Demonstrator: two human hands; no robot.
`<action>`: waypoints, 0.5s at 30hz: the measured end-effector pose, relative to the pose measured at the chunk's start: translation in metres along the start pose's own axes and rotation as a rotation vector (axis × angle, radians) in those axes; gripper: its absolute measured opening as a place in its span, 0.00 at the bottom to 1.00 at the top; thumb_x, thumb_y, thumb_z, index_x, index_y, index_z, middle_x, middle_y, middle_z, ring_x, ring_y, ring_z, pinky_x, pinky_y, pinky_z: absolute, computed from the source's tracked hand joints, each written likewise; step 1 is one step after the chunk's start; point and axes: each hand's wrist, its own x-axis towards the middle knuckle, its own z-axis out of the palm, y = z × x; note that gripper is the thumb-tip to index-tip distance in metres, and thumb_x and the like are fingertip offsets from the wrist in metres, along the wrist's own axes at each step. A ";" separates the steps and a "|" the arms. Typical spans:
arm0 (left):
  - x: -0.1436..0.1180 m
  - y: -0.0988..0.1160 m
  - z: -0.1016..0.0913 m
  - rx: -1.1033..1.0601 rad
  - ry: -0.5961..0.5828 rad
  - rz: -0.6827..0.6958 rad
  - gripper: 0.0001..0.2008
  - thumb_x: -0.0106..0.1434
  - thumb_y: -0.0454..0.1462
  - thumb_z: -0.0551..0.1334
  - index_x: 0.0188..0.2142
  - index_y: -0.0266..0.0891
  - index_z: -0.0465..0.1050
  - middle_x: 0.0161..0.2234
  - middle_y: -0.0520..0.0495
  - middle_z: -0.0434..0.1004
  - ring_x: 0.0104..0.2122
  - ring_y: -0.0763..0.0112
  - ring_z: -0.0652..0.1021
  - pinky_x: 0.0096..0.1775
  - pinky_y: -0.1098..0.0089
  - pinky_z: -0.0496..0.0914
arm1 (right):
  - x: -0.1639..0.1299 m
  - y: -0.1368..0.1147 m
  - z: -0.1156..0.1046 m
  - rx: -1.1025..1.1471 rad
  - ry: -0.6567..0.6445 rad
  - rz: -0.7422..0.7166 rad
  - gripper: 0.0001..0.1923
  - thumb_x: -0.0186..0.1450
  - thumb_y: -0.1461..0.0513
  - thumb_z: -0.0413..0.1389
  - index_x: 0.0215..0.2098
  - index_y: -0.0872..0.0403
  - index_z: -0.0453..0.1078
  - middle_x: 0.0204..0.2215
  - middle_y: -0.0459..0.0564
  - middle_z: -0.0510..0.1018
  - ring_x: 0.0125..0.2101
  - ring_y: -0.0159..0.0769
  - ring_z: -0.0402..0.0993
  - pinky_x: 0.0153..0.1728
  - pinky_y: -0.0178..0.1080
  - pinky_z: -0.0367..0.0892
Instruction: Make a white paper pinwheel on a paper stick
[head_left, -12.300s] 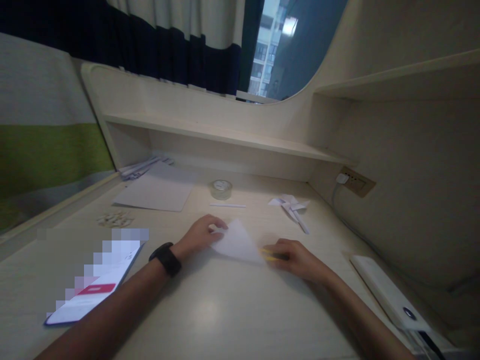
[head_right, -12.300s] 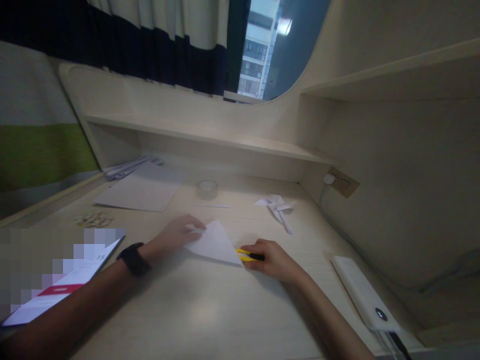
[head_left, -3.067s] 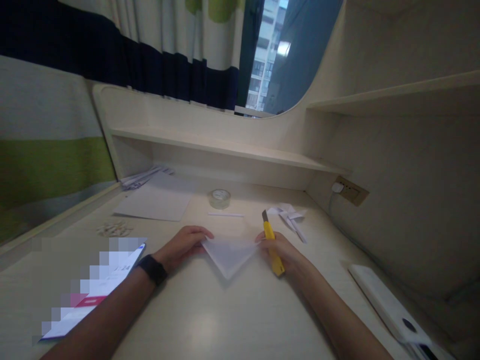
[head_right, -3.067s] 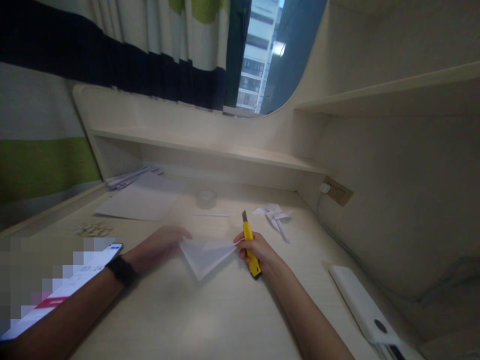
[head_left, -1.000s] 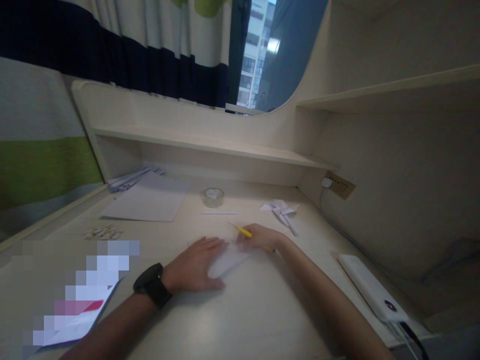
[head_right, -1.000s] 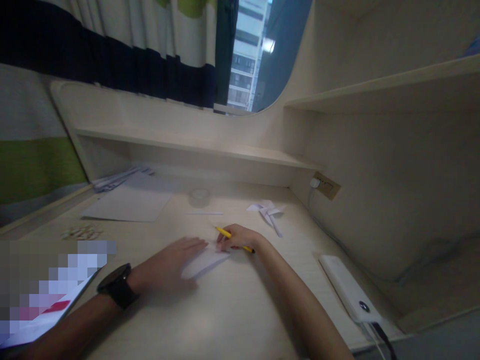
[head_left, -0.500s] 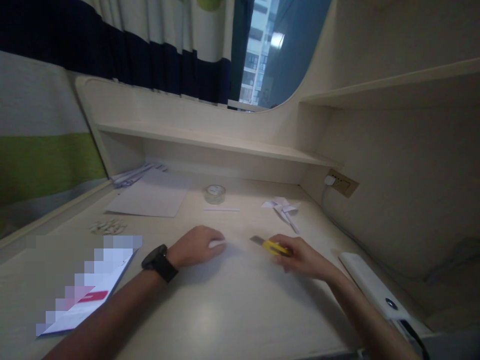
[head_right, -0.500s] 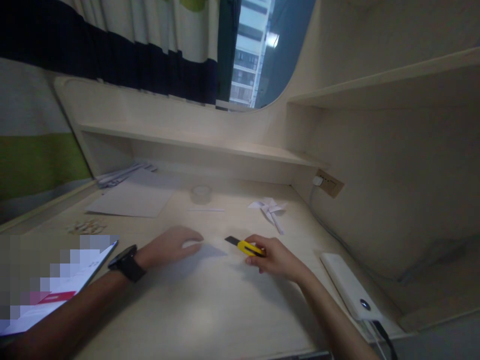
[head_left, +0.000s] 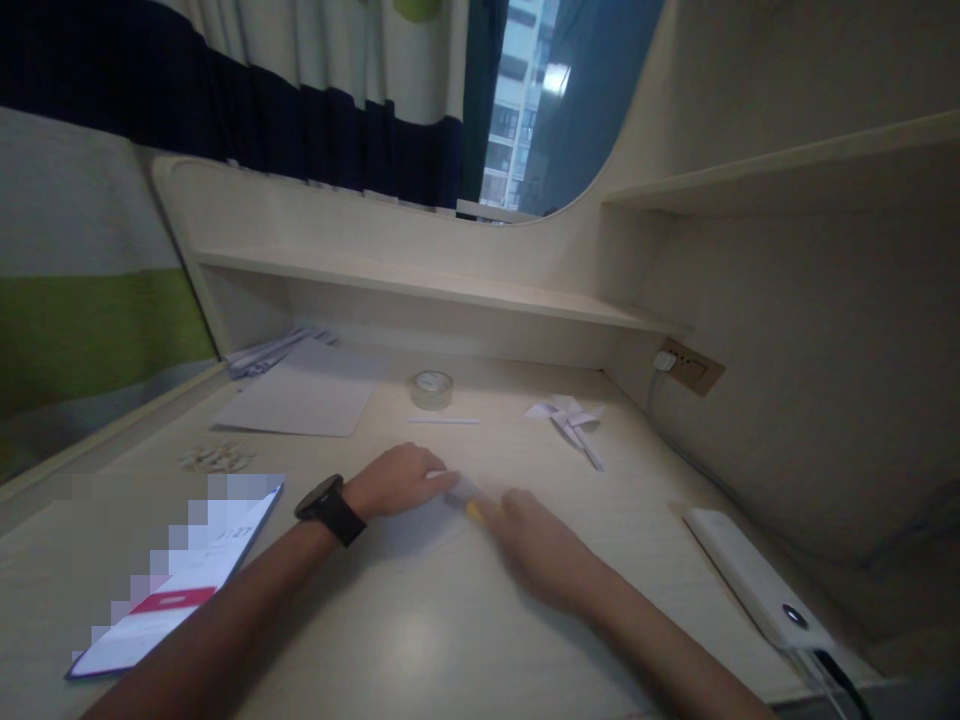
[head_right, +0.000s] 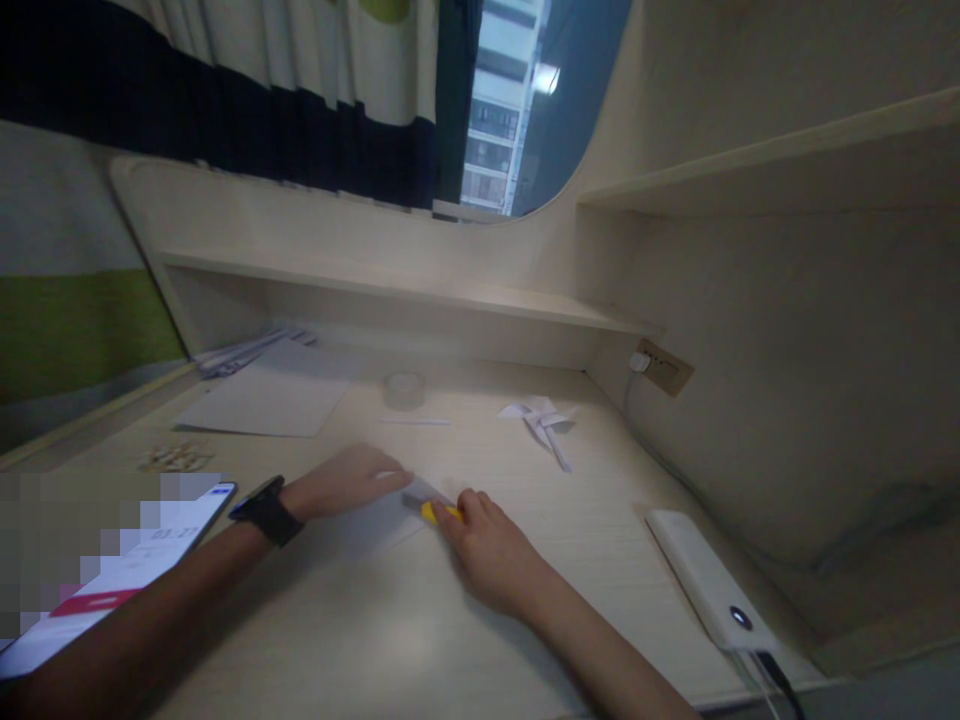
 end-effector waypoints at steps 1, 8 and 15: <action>-0.001 0.000 -0.001 0.001 -0.012 0.004 0.28 0.66 0.52 0.48 0.26 0.37 0.77 0.25 0.43 0.79 0.25 0.66 0.74 0.28 0.69 0.56 | 0.002 0.000 0.001 -0.013 0.005 -0.005 0.20 0.68 0.62 0.47 0.59 0.49 0.59 0.37 0.53 0.69 0.34 0.38 0.63 0.35 0.38 0.59; -0.008 0.002 -0.004 0.005 -0.060 0.029 0.29 0.67 0.52 0.46 0.25 0.36 0.77 0.26 0.42 0.79 0.26 0.66 0.74 0.29 0.68 0.54 | 0.003 -0.005 0.000 -0.077 0.009 -0.040 0.17 0.67 0.64 0.47 0.53 0.53 0.64 0.36 0.54 0.69 0.31 0.35 0.62 0.31 0.36 0.56; -0.012 0.005 -0.005 -0.017 -0.081 0.029 0.28 0.67 0.51 0.47 0.28 0.37 0.79 0.29 0.42 0.81 0.28 0.65 0.75 0.30 0.69 0.56 | 0.001 -0.006 0.000 -0.106 0.001 -0.028 0.16 0.67 0.63 0.48 0.53 0.53 0.63 0.36 0.54 0.69 0.31 0.37 0.63 0.30 0.37 0.57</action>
